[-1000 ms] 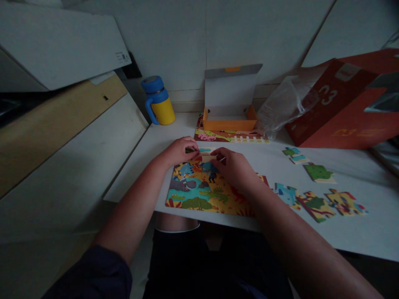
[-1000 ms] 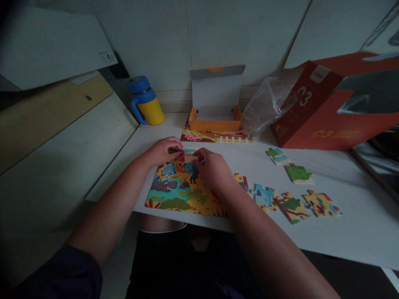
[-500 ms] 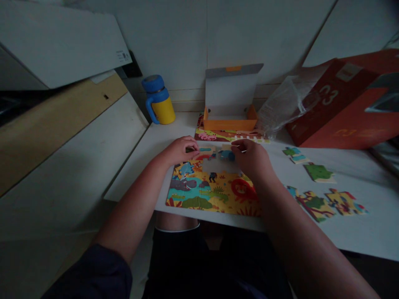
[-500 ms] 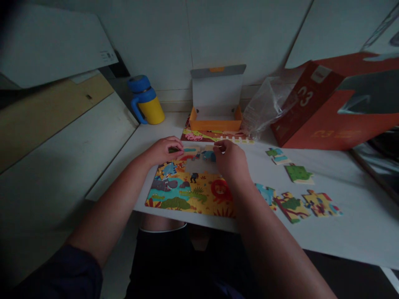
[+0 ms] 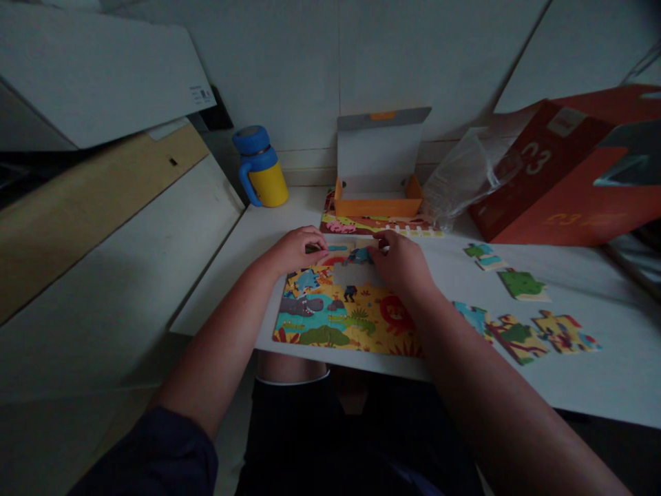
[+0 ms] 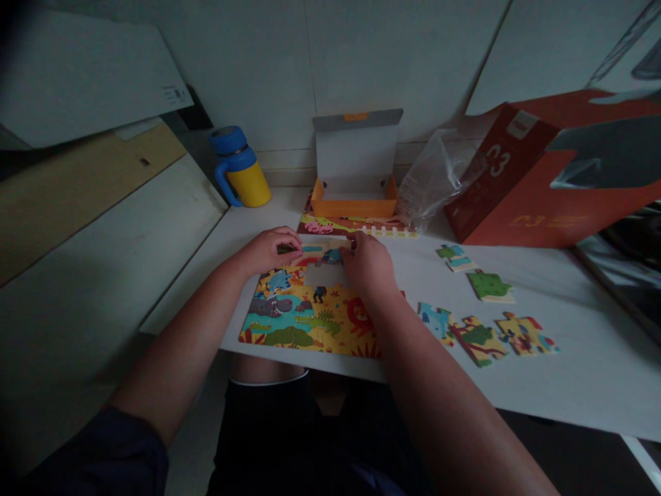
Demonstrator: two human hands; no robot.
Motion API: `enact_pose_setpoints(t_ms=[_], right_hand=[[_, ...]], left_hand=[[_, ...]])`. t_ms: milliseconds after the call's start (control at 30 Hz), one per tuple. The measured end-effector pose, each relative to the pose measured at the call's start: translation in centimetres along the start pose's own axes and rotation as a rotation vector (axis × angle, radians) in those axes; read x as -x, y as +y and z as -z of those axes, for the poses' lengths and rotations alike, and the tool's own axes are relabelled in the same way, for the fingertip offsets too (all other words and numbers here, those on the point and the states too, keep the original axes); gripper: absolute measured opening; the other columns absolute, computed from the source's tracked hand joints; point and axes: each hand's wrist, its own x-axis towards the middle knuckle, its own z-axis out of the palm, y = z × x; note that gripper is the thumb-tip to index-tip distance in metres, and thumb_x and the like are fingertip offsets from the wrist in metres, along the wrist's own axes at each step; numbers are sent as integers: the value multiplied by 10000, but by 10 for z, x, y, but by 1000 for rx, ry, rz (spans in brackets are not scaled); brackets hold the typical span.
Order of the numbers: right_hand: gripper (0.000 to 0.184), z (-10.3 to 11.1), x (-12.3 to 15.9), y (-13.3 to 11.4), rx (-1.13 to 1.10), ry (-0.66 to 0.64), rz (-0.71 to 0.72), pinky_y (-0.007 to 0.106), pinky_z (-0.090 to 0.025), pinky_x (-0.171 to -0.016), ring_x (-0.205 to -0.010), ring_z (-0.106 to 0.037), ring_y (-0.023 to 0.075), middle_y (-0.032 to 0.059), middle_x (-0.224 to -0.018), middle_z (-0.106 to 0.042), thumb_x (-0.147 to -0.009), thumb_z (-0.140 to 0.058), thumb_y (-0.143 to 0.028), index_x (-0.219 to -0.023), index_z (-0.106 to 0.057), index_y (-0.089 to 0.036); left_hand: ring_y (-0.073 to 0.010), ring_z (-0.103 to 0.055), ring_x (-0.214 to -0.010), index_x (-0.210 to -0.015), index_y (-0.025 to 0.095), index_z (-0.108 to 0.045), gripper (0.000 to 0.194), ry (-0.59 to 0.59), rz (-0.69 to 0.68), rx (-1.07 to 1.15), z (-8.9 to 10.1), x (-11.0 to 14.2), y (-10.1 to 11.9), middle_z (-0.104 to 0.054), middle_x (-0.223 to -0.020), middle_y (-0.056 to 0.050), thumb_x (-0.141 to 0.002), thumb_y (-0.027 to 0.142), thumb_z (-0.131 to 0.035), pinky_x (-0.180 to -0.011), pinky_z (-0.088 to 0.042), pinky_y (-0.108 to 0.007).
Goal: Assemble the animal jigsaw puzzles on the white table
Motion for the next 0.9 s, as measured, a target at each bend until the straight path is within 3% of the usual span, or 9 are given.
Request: enact_pose_setpoints(t_ms=[233,400,533,767,900], right_hand=[[418,-12,1,1,97,12,22,395,-505,-944,-1110,-699,316,179,-1263,-733,-1005,-651,-340,-1362,-683,-123],[382,-10,6,-5,131,3,39,392,-514,-931,-1077,-706,305,172,-1288,-699,-1020,-640,-354,-1333,-694,-142],[402,-8,9,-8,125,-11,55,390,-525,-891,-1046,-712,301,163,-1284,-683,-1014,-652,-418,-1328,-712,-174],[450,-10,10,-11,137,-25,45,417,-526,-905,-1042,-707,312,173,-1266,-655,-1021,-631,-483,-1355,-706,-191],[439,-7,12,-13,150,-58,47,417,-529,-925,-1063,-703,314,177,-1293,-645,-1028,-630,-462,-1367,-708,-194]], left_hand=[[-214,-709,-988,-940,216,-791,130,-15,3,-5,1,0,0,-739,-1032,-74,-975,328,-735,-941,-556,-368],[-213,-696,-965,-921,209,-786,118,-2,44,-64,17,2,3,-733,-982,-65,-963,307,-734,-898,-539,-348],[-192,-676,-848,-923,192,-789,146,-5,157,-125,30,5,6,-722,-943,-58,-952,321,-726,-788,-515,-323],[-176,-640,-748,-914,195,-801,153,-49,305,-137,35,8,6,-724,-878,-44,-917,337,-745,-703,-473,-305],[-185,-624,-700,-869,213,-792,195,-97,444,-195,39,22,28,-718,-801,-27,-911,403,-780,-639,-429,-309]])
